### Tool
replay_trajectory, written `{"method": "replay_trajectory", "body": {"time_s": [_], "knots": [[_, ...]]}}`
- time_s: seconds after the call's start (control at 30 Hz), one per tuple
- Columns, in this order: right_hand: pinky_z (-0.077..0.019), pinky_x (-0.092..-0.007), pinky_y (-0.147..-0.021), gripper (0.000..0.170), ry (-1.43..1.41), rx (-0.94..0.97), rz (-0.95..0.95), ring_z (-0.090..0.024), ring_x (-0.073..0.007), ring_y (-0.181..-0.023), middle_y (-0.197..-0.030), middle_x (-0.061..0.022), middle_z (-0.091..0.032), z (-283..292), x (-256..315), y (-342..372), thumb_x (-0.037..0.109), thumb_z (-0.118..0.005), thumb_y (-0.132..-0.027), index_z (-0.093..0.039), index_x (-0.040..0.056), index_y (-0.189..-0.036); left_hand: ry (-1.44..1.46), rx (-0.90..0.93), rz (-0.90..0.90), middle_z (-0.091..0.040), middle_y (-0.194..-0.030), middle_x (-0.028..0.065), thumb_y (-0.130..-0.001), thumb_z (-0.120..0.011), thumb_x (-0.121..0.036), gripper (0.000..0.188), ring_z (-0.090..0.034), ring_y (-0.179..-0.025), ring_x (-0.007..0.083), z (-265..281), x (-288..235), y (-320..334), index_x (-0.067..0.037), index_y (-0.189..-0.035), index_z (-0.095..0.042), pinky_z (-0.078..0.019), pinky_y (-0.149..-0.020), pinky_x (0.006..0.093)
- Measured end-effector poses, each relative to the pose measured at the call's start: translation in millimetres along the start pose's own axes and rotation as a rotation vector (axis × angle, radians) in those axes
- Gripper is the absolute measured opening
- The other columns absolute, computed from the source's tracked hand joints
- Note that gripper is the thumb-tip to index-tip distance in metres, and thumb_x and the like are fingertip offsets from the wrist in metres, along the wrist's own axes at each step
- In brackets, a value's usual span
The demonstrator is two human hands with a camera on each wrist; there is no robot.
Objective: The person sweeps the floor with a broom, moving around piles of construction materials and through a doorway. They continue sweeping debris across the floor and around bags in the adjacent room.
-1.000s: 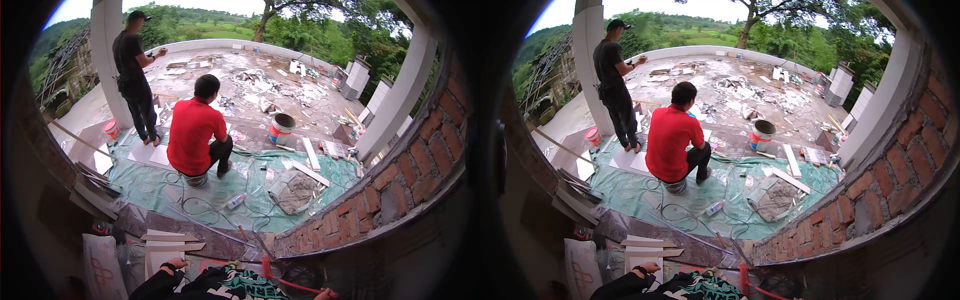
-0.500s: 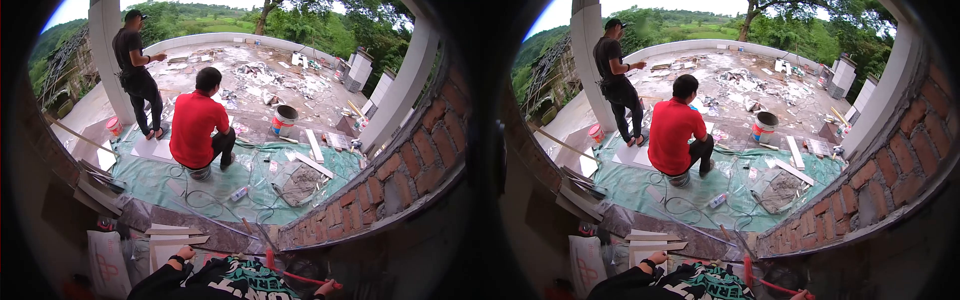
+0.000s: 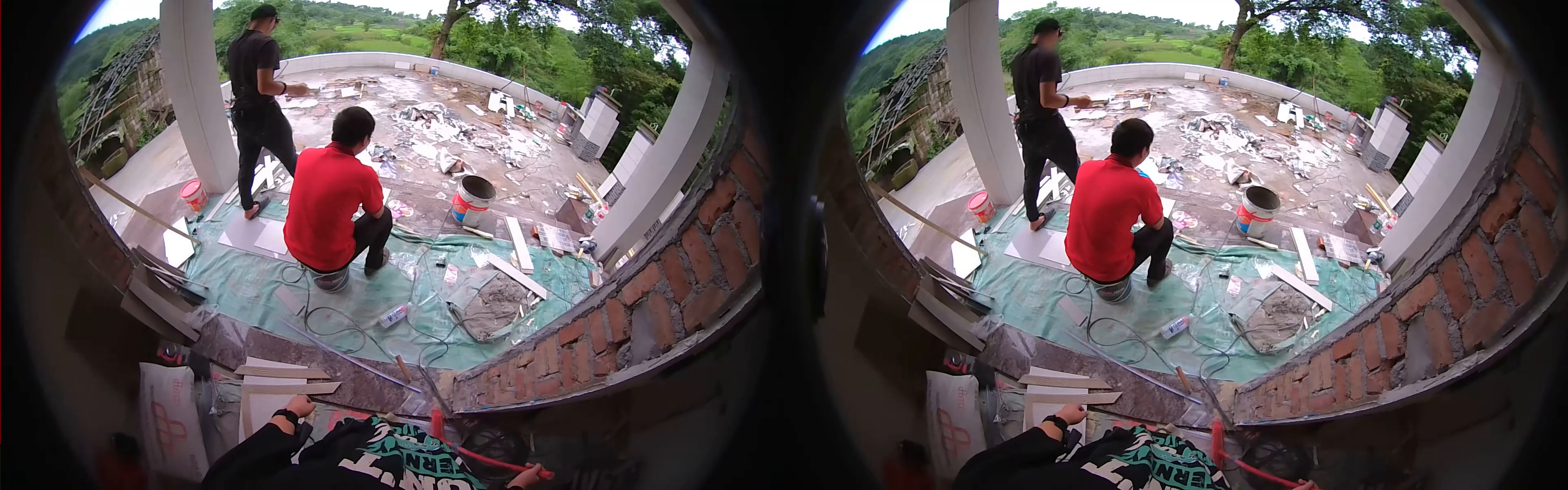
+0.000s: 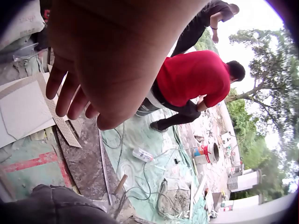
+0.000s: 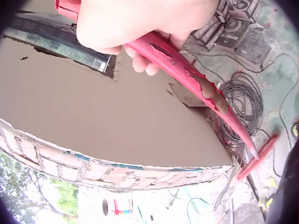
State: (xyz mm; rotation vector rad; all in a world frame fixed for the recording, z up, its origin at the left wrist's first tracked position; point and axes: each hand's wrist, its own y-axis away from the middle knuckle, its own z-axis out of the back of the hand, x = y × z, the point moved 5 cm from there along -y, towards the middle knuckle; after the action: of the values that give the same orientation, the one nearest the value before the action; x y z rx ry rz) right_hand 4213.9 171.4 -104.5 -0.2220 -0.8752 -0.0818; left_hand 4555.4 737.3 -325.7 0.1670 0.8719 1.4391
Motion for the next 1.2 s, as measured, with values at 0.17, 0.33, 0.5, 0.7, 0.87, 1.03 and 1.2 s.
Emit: {"method": "replay_trajectory", "body": {"time_s": [0.17, 0.33, 0.5, 0.7, 0.87, 1.03, 1.2], "knots": [[-0.039, -0.0451, -0.075, 0.035, -0.176, -0.019, -0.112, -0.048, -0.0348, -0.081, -0.094, -0.0237, -0.046, -7.3, -34.1, -8.5, 0.012, -0.05, -0.071, -0.041, -0.0119, -0.095, 0.04, -0.021, 0.034, -0.061, -0.088, 0.0199, -0.069, -0.052, -0.031, 0.036, -0.058, -0.088, 0.0329, 3.8, -13.6, 12.9, -0.002, -0.087, -0.063, -0.0446, -0.08, 0.0379], [-0.0332, -0.0458, -0.088, 0.058, 0.227, 0.064, 0.047, -0.042, -0.037, -0.099, -0.109, -0.0259, -0.042, -14.8, -51.8, -18.9, 0.027, -0.057, -0.074, -0.037, -0.01, -0.114, 0.064, -0.042, 0.046, -0.062, -0.088, 0.0186, -0.072, -0.053, -0.037, 0.038, -0.058, -0.086, 0.0334, -12.6, 8.1, 17.7, -0.005, -0.087, -0.064, -0.045, -0.079, 0.0381], [-0.0304, -0.0452, -0.092, 0.067, 0.098, -0.065, 0.057, -0.039, -0.0378, -0.106, -0.114, -0.0273, -0.039, -35.9, -114.2, -50.6, 0.029, -0.059, -0.072, -0.032, -0.0102, -0.12, 0.083, -0.015, 0.097, -0.061, -0.091, 0.0194, -0.073, -0.052, -0.038, 0.041, -0.057, -0.089, 0.0339, -5.8, 7.2, 42.1, -0.002, -0.089, -0.063, -0.0439, -0.081, 0.0381], [-0.04, -0.0303, -0.072, 0.022, -0.374, 0.101, -0.255, -0.051, -0.0176, -0.068, -0.07, -0.0055, -0.054, -47.1, -119.7, -52.5, 0.027, -0.05, -0.079, -0.049, 0.0045, -0.083, 0.15, 0.046, 0.19, -0.061, -0.09, 0.0193, -0.071, -0.054, -0.035, 0.039, -0.057, -0.089, 0.0329, -25.0, 35.7, 31.8, -0.002, -0.088, -0.064, -0.0446, -0.08, 0.0377], [-0.0417, -0.03, -0.073, 0.007, -0.499, 0.158, -0.205, -0.053, -0.0159, -0.067, -0.069, -0.006, -0.055, -27.1, -95.8, -28.4, 0.011, -0.048, -0.082, -0.048, 0.0035, -0.082, 0.111, 0.202, 0.208, -0.063, -0.083, 0.0169, -0.074, -0.053, -0.034, 0.038, -0.061, -0.077, 0.0286, -37.7, 34.3, 11.8, 0.001, -0.088, -0.062, -0.0472, -0.072, 0.036], [-0.0438, -0.0289, -0.071, 0.011, -0.509, 0.226, -0.207, -0.056, -0.0153, -0.068, -0.071, -0.0074, -0.058, -15.3, -106.4, -15.4, 0.012, -0.049, -0.085, -0.049, 0.0009, -0.088, 0.195, 0.201, 0.111, -0.062, -0.074, 0.0133, -0.08, -0.051, -0.032, 0.039, -0.061, -0.064, 0.0209, -19.4, -4.6, -8.3, 0.004, -0.092, -0.057, -0.048, -0.06, 0.0325], [-0.039, -0.0231, -0.053, 0.016, -0.426, 0.313, -0.356, -0.052, -0.0092, -0.063, -0.075, -0.0018, -0.061, -10.7, -109.7, -19.4, 0.022, -0.055, -0.084, -0.056, 0.0067, -0.087, -0.008, 0.219, -0.009, -0.062, -0.073, 0.014, -0.08, -0.052, -0.03, 0.036, -0.06, -0.062, 0.0212, 7.1, -29.4, -40.4, 0.004, -0.091, -0.057, -0.0474, -0.059, 0.0327]]}}
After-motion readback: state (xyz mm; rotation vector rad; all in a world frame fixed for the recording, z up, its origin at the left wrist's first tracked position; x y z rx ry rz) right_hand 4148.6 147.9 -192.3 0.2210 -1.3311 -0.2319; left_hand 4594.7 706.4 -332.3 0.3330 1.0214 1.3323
